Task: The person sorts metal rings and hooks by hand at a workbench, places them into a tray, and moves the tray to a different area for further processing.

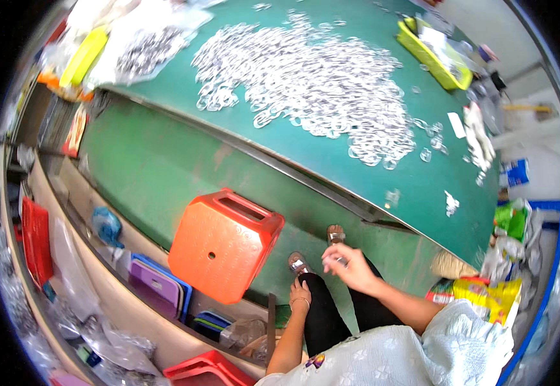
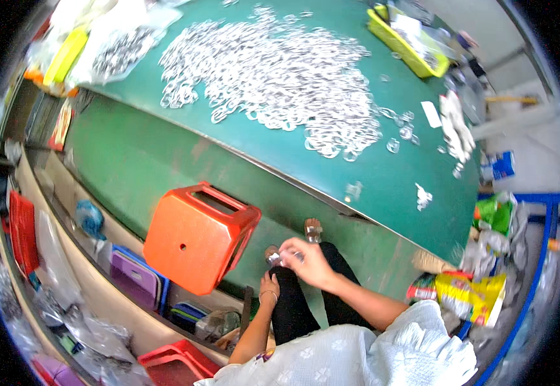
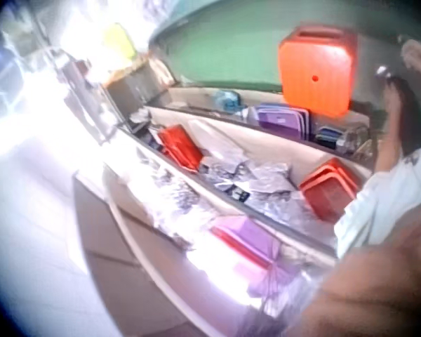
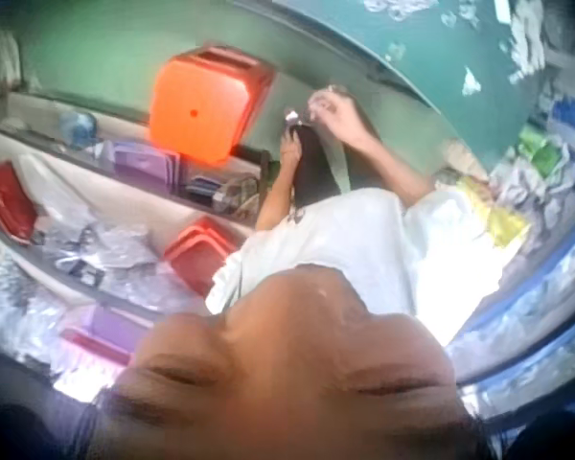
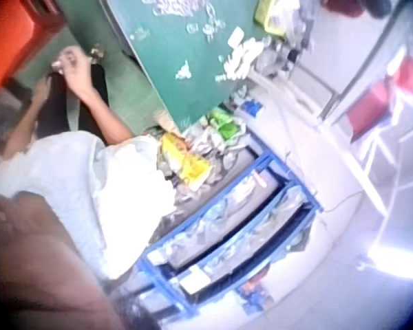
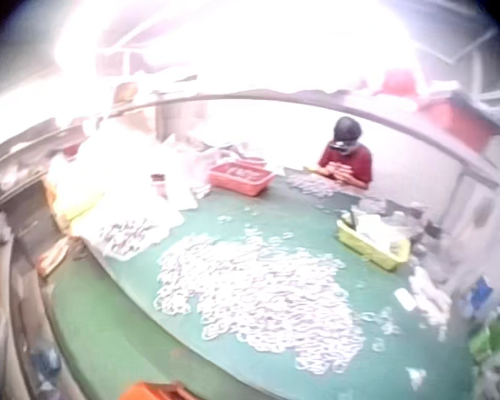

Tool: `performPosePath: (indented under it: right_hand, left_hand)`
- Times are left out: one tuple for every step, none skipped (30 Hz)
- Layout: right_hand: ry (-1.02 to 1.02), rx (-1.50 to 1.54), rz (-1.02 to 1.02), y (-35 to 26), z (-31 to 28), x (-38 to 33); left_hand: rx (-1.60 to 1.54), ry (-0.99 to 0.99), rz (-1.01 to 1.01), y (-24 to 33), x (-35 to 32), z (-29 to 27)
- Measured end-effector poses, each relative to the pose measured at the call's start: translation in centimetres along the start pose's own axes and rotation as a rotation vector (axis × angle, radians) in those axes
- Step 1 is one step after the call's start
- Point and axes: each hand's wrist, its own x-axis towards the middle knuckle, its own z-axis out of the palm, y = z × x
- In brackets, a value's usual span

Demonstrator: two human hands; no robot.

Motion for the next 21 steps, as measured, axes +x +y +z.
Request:
performPosePath:
  right_hand:
    - [0.084, -0.027, 0.002, -1.1, -1.5, -0.8]
    - [0.172, -0.021, -0.011, -2.7, -2.9, -1.4]
    - [0.262, -0.011, -0.026, -4.2, -4.4, -2.0]
    - [0.361, -0.044, -0.105, -4.7, -6.4, -2.2]
    - [0.456, -0.072, -0.171, -4.7, -8.2, -2.4]
    - [0.522, -0.092, -0.147, -5.4, -10.3, -2.3]
    - [0.589, -0.117, -0.116, -6.0, -12.4, -2.2]
    - [0.659, -0.095, -0.111, -6.4, -14.2, -2.2]
    - [0.728, -0.073, -0.106, -6.4, -15.9, -1.9]
    - [0.82, -0.091, -0.125, -6.3, -17.4, -1.4]
    - [0.837, -0.174, -0.11, -6.0, -18.8, -0.9]
    - [0.868, -0.246, -0.066, -3.3, -20.5, -0.7]
    - [0.88, -0.327, -0.035, -1.9, -22.0, -0.3]
    - [0.873, -0.38, 0.042, -2.0, -22.6, -0.1]
    - [0.867, -0.425, 0.133, -1.8, -22.7, -0.4]
    - [0.902, -0.461, 0.126, -1.2, -23.1, -0.5]
    - [0.932, -0.43, 0.101, -1.1, -23.6, -0.7]
    - [0.964, -0.399, 0.076, -1.0, -24.0, -0.9]
    - [0.992, -0.361, 0.065, -0.7, -23.7, -1.6]
    - [0.946, -0.347, 0.083, -1.6, -23.4, -1.3]
    - [0.896, -0.412, 0.106, -1.4, -23.3, -1.1]
  left_hand:
    - [0.027, -0.072, -0.042, 0.8, -1.4, -1.0]
    - [0.062, -0.1, -0.019, 0.9, -2.4, -0.9]
    - [0.103, -0.124, 0.005, -0.1, -2.9, -0.1]
    - [0.138, -0.136, 0.032, -0.5, -2.9, 0.3]
    - [0.172, -0.204, 0.05, -0.5, -3.4, -0.3]
    - [0.188, -0.186, 0.074, -0.4, -3.6, -1.0]
    - [0.201, -0.177, 0.098, 0.1, -4.0, -1.4]
    - [0.126, -0.263, 0.193, 0.5, -3.3, -2.6]
    - [0.049, -0.351, 0.285, 0.9, -2.4, -4.2]
    - [-0.181, -0.275, 0.247, 2.7, -2.0, -5.6]
    - [-0.378, -0.19, 0.328, 5.0, -1.9, -8.2]
    - [-0.301, -0.167, 0.472, 12.5, -4.5, -14.7]
    - [-0.361, -0.046, 0.703, 17.8, -6.6, -19.3]
    - [-0.541, -0.048, 0.727, 22.8, -8.9, -23.3]
    - [-0.552, -0.1, 0.766, 28.8, -12.3, -28.3]
    - [-0.671, -0.098, 0.833, 33.9, -16.6, -31.7]
    - [-0.591, 0.003, 1.022, 37.4, -19.7, -34.4]
    - [-0.68, 0.142, 1.151, 39.6, -22.7, -36.0]
    - [-0.821, 0.134, 1.328, 40.5, -24.9, -37.6]
    - [-1.117, -0.174, 1.657, 42.3, -26.7, -38.5]
    - [-1.226, -0.349, 1.801, 44.1, -28.4, -39.6]
